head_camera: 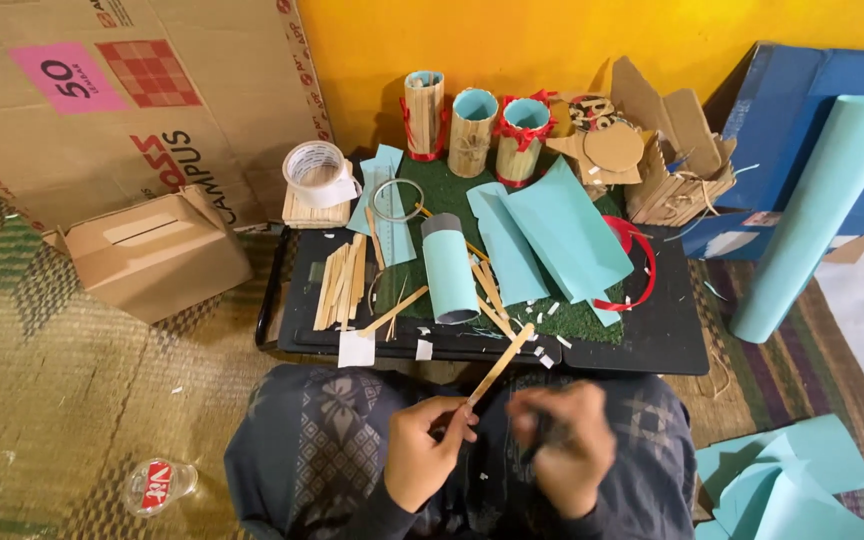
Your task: Cutting small white adhesive squares and sticking them onto wooden sticks and a blue paper cylinder to assemble a craft project.
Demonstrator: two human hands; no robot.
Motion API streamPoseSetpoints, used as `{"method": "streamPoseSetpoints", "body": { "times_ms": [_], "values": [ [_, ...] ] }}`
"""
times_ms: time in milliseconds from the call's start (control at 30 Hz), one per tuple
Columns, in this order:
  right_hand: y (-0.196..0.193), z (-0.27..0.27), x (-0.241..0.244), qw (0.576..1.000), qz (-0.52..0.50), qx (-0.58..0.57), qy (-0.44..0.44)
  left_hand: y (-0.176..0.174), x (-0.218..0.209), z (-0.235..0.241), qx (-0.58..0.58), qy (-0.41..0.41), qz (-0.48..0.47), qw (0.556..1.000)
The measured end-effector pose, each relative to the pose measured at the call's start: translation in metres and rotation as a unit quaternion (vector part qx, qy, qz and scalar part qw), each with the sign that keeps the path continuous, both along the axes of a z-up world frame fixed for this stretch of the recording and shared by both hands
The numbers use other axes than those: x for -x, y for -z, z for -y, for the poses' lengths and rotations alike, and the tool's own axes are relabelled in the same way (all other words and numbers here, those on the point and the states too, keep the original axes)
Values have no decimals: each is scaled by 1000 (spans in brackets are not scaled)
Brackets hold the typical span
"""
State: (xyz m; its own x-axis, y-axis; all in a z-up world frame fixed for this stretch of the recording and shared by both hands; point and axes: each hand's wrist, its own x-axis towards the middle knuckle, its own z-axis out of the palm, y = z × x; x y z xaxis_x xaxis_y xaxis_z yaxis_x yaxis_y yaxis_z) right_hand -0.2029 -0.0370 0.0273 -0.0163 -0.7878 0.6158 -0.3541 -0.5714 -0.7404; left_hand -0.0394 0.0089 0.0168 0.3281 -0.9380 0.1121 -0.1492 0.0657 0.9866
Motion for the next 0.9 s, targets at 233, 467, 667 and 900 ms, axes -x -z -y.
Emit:
{"method": "streamPoseSetpoints", "body": {
  "times_ms": [233,467,667,900],
  "values": [
    [6,-13,-21,997,-69,28,-10,-20,8,-4,79,-17,75,994],
    [32,-12,-14,970,123,-176,-115,-22,10,-4,102,-34,120,987],
    [26,-6,-4,992,-73,-96,-36,-7,3,-2,53,-21,1,998],
    [30,-2,14,944,-329,-4,36,-10,-9,0,32,-20,-27,999]
  ]
}}
